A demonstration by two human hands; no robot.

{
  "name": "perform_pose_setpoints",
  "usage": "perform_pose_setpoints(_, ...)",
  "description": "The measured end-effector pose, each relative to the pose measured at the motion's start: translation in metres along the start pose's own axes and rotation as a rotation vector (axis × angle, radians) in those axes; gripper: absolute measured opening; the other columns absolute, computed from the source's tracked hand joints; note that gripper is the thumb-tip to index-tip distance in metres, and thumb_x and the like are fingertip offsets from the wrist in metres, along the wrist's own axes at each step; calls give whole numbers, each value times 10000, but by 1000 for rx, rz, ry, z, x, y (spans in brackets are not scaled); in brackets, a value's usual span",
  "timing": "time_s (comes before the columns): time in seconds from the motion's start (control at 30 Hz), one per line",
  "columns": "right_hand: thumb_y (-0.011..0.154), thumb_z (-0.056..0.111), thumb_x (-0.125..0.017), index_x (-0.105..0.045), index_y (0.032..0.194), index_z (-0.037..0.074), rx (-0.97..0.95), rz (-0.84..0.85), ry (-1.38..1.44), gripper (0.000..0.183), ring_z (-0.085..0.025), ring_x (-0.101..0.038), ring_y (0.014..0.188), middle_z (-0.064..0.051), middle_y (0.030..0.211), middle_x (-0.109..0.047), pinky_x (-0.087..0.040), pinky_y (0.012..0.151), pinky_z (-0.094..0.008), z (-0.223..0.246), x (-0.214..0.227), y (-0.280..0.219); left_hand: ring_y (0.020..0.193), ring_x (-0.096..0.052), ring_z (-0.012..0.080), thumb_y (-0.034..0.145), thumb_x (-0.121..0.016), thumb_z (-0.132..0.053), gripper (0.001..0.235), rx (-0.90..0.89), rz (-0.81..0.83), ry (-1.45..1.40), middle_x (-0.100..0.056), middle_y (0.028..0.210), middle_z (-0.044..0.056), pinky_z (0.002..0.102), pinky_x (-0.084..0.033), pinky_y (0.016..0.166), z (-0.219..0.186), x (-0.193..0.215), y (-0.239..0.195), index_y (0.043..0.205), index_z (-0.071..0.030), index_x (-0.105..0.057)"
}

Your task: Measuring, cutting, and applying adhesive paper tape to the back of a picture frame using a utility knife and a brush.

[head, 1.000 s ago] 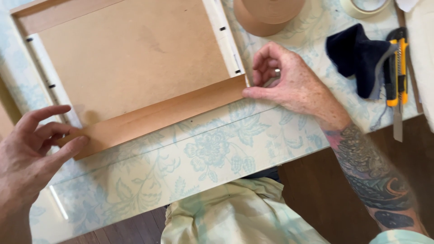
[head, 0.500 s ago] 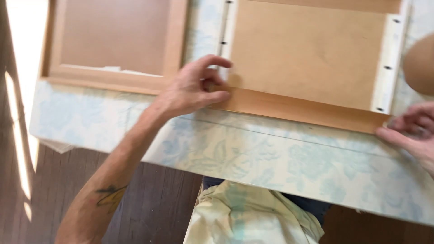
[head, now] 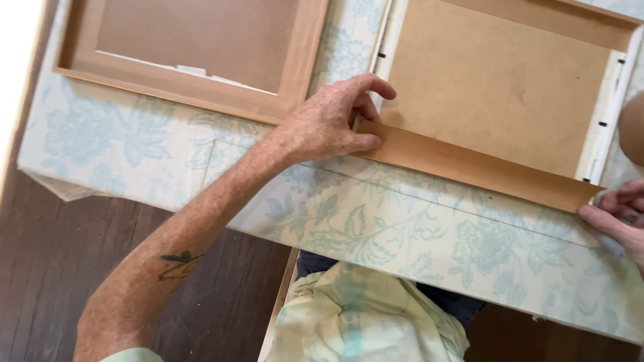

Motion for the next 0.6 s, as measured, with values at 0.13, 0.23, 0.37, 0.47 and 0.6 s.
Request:
perform_pose_setpoints(0.13, 882, -43, -761, -414, 1308, 74, 18, -5, 124, 561, -187, -601, 1069, -118, 1080, -553, -528, 1046, -289, 59, -7, -16, 846, -662, 109, 851, -797, -140, 529, 50, 27, 9, -709, 984, -21, 251, -541, 693, -2, 0, -3, 1312, -172, -539)
perform_pose_setpoints(0.23, 875, -28, -776, -421, 1306, 58, 31, -15, 128, 565, -164, -605, 1044, -107, 1063, -561, -513, 1012, -249, 75, -10, -21, 699, -569, 84, 866, -782, -150, 494, 57, 23, 16, -723, 949, -46, 240, -490, 620, -5, 0, -6, 1303, -175, -551)
perform_pose_setpoints(0.37, 876, 7, -783, -432, 1298, 75, 6, -21, 143, 553, -142, -606, 1035, -90, 1059, -566, -527, 1024, -241, 70, -8, -19, 733, -576, 66, 896, -777, -126, 442, 26, -14, -54, -685, 927, -36, 217, -504, 656, -9, 3, -8, 1288, -154, -576)
perform_pose_setpoints(0.47, 855, -21, -776, -446, 1247, 95, 23, -15, 208, 526, -140, -611, 1024, -71, 1034, -551, -552, 1072, -247, 65, -9, -18, 662, -460, 70, 883, -752, -131, 433, 75, -10, -104, -681, 916, -45, 232, -449, 623, -12, 3, -11, 1283, -169, -591)
perform_pose_setpoints(0.6, 858, -11, -784, -454, 1268, 89, 38, -6, 179, 536, -152, -613, 1035, -83, 1043, -567, -538, 1053, -248, 69, -10, -19, 672, -491, 72, 875, -740, -123, 432, 72, -5, -85, -719, 916, -45, 236, -441, 616, -12, 1, -11, 1274, -160, -579)
Point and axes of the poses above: each hand's wrist, its own y-axis towards the middle knuckle, its own x-axis out of the back of the hand, z = x × y, the point moved 8 cm from there along y, towards the middle knuckle
